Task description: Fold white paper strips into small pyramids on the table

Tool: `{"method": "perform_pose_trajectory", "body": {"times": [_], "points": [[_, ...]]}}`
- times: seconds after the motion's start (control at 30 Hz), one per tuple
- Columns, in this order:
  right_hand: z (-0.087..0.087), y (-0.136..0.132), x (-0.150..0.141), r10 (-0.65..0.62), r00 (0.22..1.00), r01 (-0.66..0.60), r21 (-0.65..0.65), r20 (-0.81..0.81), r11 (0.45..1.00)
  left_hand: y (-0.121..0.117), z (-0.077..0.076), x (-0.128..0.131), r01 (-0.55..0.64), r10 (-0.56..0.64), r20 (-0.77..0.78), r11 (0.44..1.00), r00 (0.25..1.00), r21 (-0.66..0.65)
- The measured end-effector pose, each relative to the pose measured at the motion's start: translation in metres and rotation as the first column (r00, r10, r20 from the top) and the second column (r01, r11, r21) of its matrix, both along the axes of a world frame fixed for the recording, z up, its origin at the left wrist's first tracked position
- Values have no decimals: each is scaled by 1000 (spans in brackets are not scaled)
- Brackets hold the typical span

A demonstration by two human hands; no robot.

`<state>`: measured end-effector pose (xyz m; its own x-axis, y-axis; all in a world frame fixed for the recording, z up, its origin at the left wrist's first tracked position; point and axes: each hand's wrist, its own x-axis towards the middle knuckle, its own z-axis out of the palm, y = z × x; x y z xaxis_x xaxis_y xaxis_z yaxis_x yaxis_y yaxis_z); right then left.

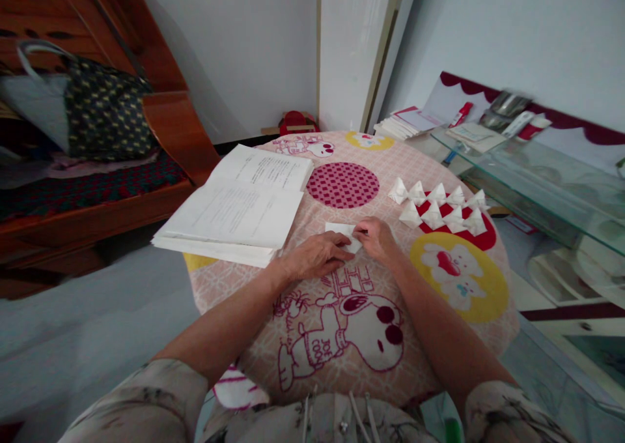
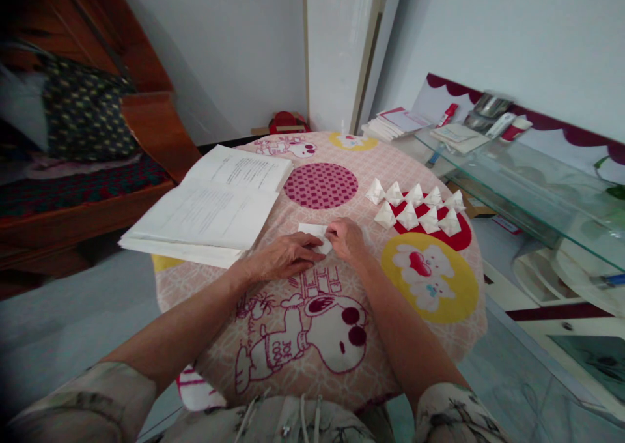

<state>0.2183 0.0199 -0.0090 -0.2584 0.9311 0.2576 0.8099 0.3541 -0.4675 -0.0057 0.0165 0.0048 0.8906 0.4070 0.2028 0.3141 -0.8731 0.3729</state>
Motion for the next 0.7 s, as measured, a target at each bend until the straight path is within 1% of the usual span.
{"method": "perform_pose_trajectory", "body": {"times": [0.17,0.4,0.7], "points": [[1,-1,-2,-26,1000,25,-16,-13,1000,1,0,-1,20,-20,-1,1000,1000,13],[1,-1,-3,-37,999,36,-11,-36,999,1,2,0,21,-21,10,1000,1000,-7],[3,-3,-8,-75,997,75,4,6,997,2,0,0,34,-34,12,999,999,13]]}}
